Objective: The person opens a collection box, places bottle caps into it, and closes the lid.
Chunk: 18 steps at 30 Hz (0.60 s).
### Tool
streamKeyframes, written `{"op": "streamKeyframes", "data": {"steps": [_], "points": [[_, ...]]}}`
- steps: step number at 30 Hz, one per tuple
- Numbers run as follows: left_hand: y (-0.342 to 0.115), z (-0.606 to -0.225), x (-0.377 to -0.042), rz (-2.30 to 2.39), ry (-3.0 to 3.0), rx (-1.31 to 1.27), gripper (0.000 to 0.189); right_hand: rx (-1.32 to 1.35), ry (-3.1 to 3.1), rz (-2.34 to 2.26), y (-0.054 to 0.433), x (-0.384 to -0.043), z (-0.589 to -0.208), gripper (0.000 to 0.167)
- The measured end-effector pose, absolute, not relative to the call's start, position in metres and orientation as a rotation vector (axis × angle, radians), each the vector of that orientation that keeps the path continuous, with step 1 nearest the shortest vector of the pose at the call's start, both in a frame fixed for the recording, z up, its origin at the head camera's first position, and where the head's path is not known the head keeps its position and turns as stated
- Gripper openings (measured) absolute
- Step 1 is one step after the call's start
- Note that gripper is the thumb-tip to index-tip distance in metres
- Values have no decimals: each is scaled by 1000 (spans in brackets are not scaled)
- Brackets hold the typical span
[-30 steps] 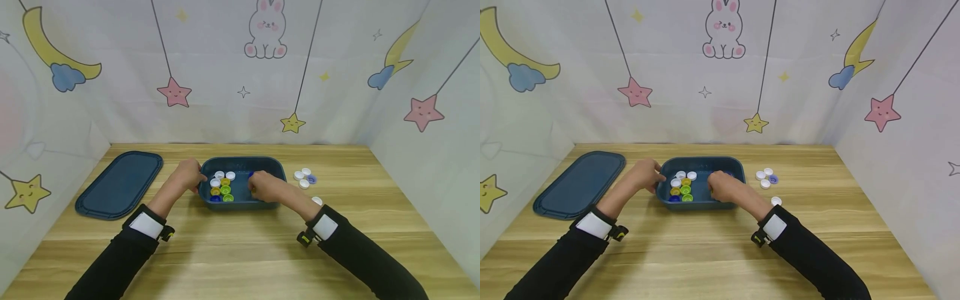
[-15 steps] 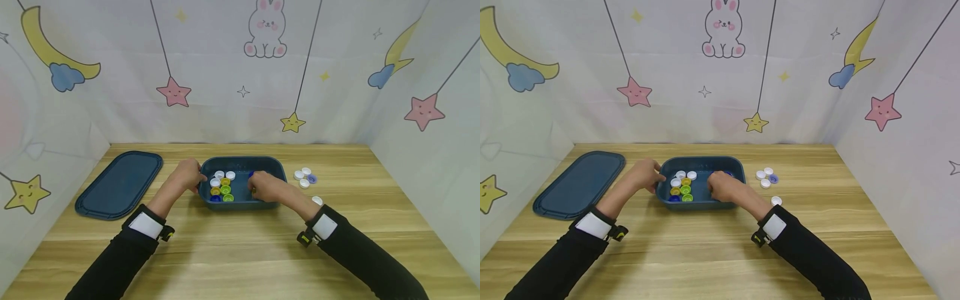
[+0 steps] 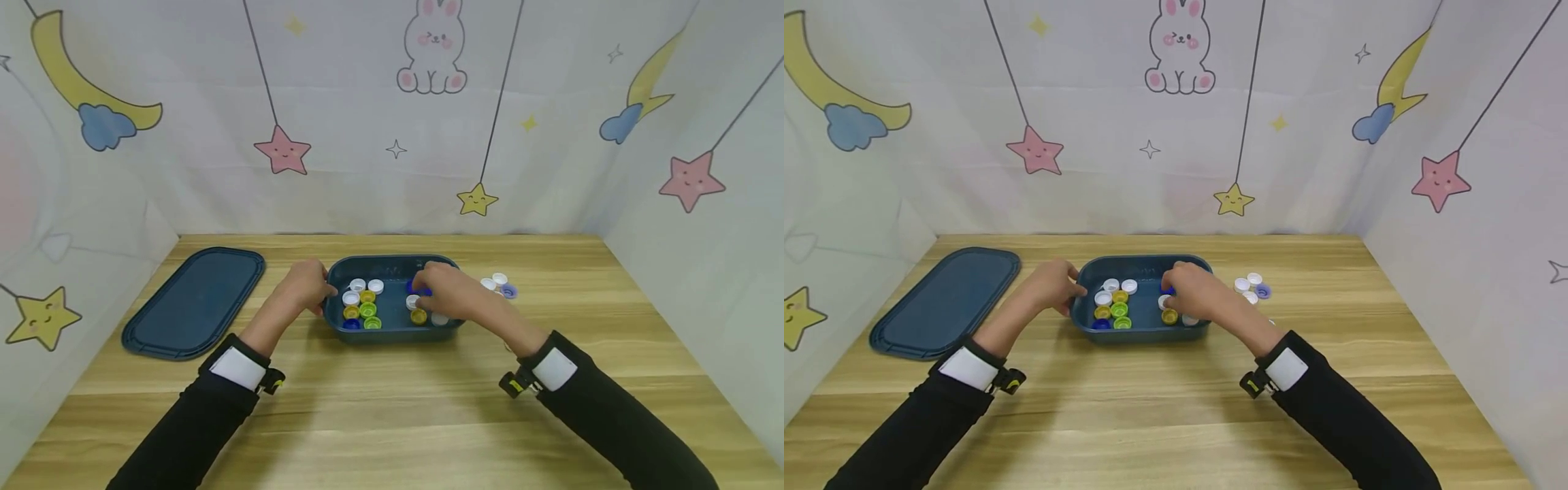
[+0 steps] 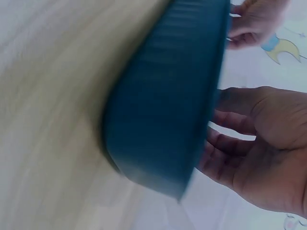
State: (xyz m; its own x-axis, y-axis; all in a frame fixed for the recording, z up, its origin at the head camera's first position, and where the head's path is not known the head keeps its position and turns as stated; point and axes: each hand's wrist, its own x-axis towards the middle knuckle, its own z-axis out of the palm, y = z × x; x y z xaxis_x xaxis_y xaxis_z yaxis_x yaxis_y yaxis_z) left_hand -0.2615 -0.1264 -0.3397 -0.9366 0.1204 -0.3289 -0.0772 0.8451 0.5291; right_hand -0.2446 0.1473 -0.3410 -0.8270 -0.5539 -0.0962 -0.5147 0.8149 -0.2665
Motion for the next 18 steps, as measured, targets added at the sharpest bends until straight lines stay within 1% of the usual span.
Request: {"op": "streamKeyframes", "data": {"steps": [3,8,14,18], "points": [[-127,-339,-261,786,2671,38,29,-812,2871,-364,158,-241,-331,33],[-127,-340,-261,792,2671,47,35,-765,2931,-405,181,-231,-318,38],[-128,-340,-261,764,2685,62,32,-712,2978,-416,211,-219,-311,59],[-127,-339,-261,760,2684,61,36,-678,2993,-395,227,-209,-310,70]]}}
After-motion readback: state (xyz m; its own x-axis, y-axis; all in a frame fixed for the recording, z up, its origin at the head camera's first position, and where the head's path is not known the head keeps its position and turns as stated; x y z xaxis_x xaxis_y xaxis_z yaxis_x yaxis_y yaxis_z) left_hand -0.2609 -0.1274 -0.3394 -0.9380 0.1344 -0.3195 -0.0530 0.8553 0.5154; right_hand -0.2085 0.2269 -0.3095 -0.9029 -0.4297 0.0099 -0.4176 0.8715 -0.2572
